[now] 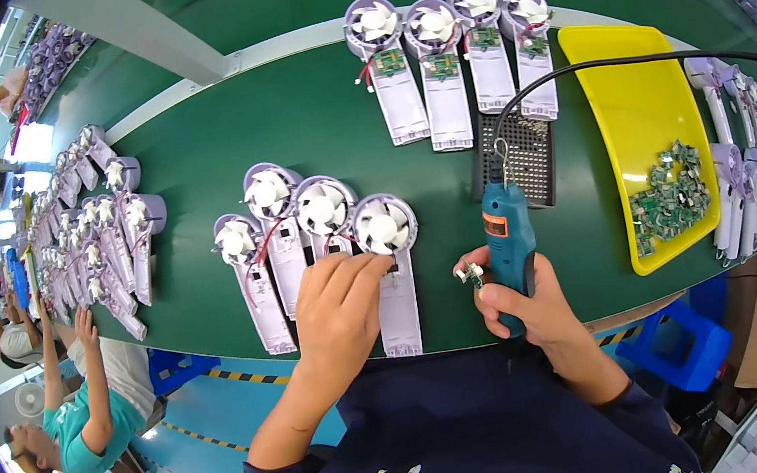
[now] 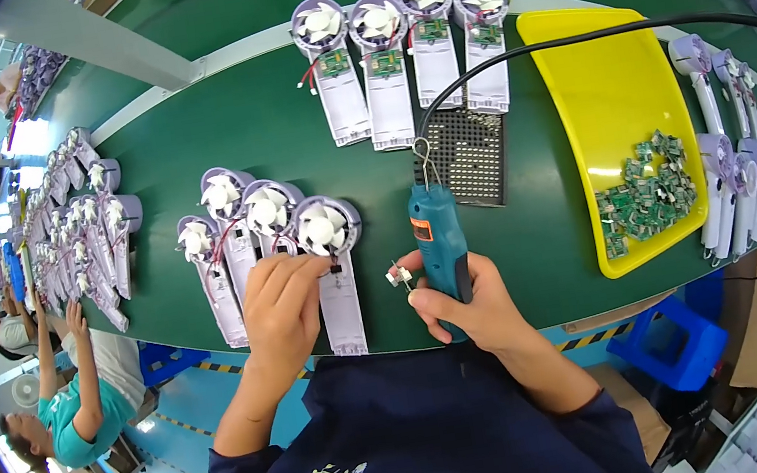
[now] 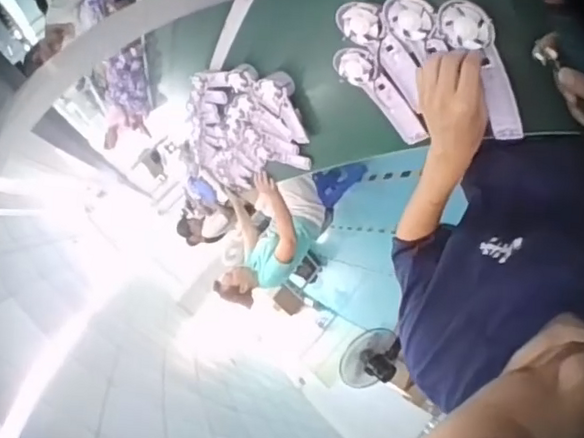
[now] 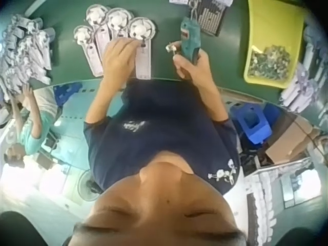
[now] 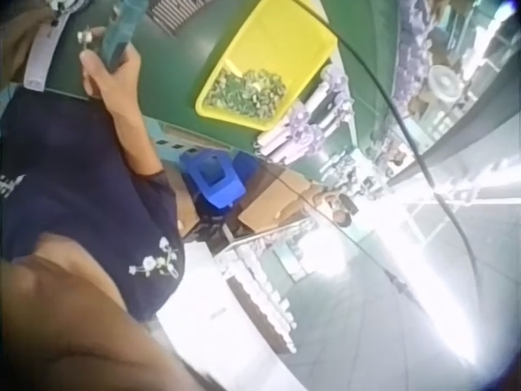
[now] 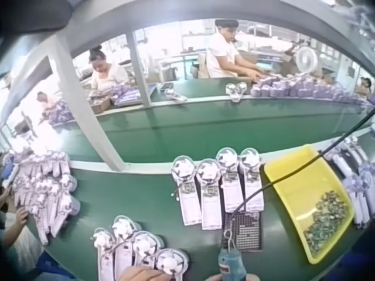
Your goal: The person assembles handheld fans by connecting wire plugs to circuit boards, inserting the boards into the fan housings, and securing them with screws using an electric screwdriver.
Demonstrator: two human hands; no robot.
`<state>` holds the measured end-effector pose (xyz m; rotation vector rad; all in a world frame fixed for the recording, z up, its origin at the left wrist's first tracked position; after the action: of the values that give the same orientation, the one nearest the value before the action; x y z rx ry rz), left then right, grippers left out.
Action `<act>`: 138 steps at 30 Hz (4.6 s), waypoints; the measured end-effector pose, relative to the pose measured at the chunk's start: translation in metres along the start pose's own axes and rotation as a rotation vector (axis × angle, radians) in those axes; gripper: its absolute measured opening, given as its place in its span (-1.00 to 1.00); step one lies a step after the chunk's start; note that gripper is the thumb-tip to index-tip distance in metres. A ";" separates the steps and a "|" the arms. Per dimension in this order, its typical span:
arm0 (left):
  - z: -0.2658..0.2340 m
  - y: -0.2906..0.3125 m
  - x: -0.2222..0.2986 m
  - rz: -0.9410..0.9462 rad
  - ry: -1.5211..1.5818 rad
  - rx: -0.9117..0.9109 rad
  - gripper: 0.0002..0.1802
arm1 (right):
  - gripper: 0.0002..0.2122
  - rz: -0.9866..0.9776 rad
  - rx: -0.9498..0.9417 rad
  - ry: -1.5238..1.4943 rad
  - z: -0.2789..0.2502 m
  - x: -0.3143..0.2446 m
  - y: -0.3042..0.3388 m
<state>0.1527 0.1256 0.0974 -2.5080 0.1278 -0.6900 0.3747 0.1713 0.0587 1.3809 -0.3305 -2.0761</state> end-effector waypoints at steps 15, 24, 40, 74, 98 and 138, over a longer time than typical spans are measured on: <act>0.046 0.005 0.048 -0.059 0.317 -0.055 -0.62 | -0.67 -0.244 0.195 0.399 -0.031 -0.020 0.027; 0.061 0.022 0.050 -0.422 0.509 0.157 -0.78 | -0.66 -0.574 0.255 0.835 -0.023 -0.027 0.032; 0.065 0.025 0.039 -0.582 0.563 0.156 -0.80 | -0.58 -0.569 0.092 0.951 -0.008 -0.028 0.029; 0.065 0.019 0.038 -0.742 0.702 0.089 -0.80 | -0.60 -0.158 0.379 0.634 -0.001 -0.025 0.001; 0.060 0.024 0.043 -0.790 0.677 0.066 -0.81 | -0.61 -0.229 0.350 0.701 0.000 -0.020 -0.004; 0.060 0.012 0.038 -0.781 0.608 0.072 -0.85 | -0.59 -0.089 0.373 0.579 0.004 -0.020 -0.005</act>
<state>0.2162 0.1349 0.0647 -2.1498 -0.6804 -1.7078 0.3745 0.1870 0.0732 2.1744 -0.4229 -1.6276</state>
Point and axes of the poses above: each hand's wrist, its own y-axis away from the middle knuckle, its own z-axis out of the palm, x = y × z, the point moved 2 cm from there along -y, towards the middle knuckle, and after that the axes turned 14 degrees about x, right-handed, at the moved point
